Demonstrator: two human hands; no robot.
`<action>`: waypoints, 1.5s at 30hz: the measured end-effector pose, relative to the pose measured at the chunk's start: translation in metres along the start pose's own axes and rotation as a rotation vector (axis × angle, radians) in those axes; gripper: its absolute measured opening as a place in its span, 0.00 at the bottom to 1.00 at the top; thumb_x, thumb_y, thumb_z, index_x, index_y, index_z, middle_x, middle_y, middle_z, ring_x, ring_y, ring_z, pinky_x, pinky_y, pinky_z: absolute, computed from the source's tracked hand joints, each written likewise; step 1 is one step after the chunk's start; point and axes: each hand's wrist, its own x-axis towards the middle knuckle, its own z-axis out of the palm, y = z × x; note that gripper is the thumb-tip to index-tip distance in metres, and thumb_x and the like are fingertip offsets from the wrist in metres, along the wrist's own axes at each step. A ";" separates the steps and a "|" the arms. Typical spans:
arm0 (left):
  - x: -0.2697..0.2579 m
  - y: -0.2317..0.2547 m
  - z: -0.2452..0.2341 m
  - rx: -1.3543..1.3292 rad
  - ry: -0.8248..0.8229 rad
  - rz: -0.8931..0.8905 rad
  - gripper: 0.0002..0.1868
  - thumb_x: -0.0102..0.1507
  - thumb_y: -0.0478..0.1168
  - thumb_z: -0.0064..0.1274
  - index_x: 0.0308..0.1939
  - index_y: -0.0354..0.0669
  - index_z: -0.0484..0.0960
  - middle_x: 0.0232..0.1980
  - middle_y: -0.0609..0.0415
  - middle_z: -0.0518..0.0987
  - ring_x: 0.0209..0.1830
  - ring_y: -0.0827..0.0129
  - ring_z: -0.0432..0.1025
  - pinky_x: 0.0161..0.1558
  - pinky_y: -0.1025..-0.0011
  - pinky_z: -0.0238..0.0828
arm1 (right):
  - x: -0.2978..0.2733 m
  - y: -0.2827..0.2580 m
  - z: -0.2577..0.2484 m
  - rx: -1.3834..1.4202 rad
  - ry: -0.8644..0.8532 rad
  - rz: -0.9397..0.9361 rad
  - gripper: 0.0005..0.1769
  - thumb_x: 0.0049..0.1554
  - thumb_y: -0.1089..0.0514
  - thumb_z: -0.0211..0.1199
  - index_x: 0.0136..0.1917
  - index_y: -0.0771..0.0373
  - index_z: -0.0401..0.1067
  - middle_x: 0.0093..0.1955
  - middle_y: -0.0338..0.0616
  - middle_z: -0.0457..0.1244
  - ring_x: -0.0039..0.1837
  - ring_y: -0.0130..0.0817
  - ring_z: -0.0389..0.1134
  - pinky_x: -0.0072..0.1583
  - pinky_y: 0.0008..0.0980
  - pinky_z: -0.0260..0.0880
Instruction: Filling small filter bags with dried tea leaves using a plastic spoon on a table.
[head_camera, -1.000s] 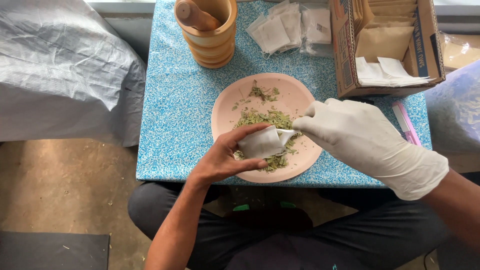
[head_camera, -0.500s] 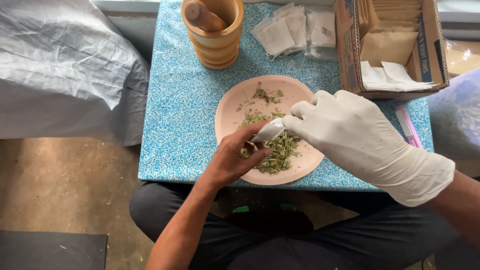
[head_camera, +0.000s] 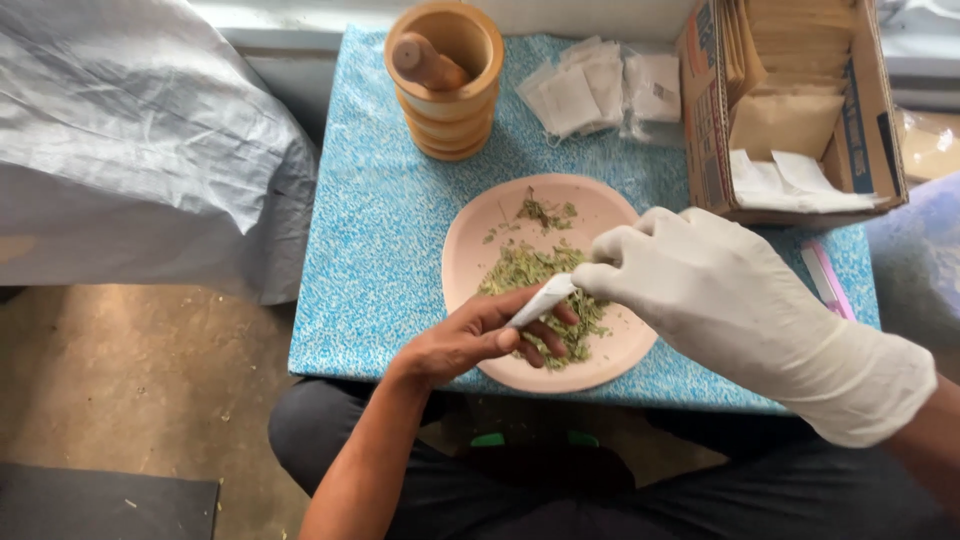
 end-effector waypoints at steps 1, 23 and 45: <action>0.000 0.002 -0.004 0.013 0.002 0.007 0.52 0.70 0.73 0.58 0.81 0.33 0.70 0.75 0.48 0.74 0.66 0.62 0.78 0.63 0.62 0.82 | 0.000 0.004 0.001 -0.009 0.011 -0.005 0.21 0.61 0.73 0.67 0.58 0.47 0.75 0.48 0.35 0.66 0.39 0.40 0.62 0.42 0.39 0.66; -0.016 -0.015 -0.015 0.034 0.426 0.172 0.35 0.81 0.53 0.40 0.82 0.26 0.68 0.45 0.48 0.80 0.45 0.64 0.73 0.54 0.66 0.71 | -0.084 0.041 0.038 0.138 -0.168 0.405 0.16 0.68 0.58 0.66 0.67 0.45 0.81 0.57 0.30 0.72 0.42 0.40 0.71 0.38 0.46 0.70; -0.020 -0.028 -0.027 -0.223 0.487 0.155 0.50 0.67 0.60 0.70 0.82 0.30 0.71 0.44 0.49 0.84 0.46 0.64 0.74 0.54 0.66 0.71 | -0.106 0.024 0.102 0.436 -0.408 0.624 0.17 0.68 0.47 0.59 0.69 0.33 0.78 0.59 0.25 0.70 0.53 0.36 0.74 0.44 0.51 0.73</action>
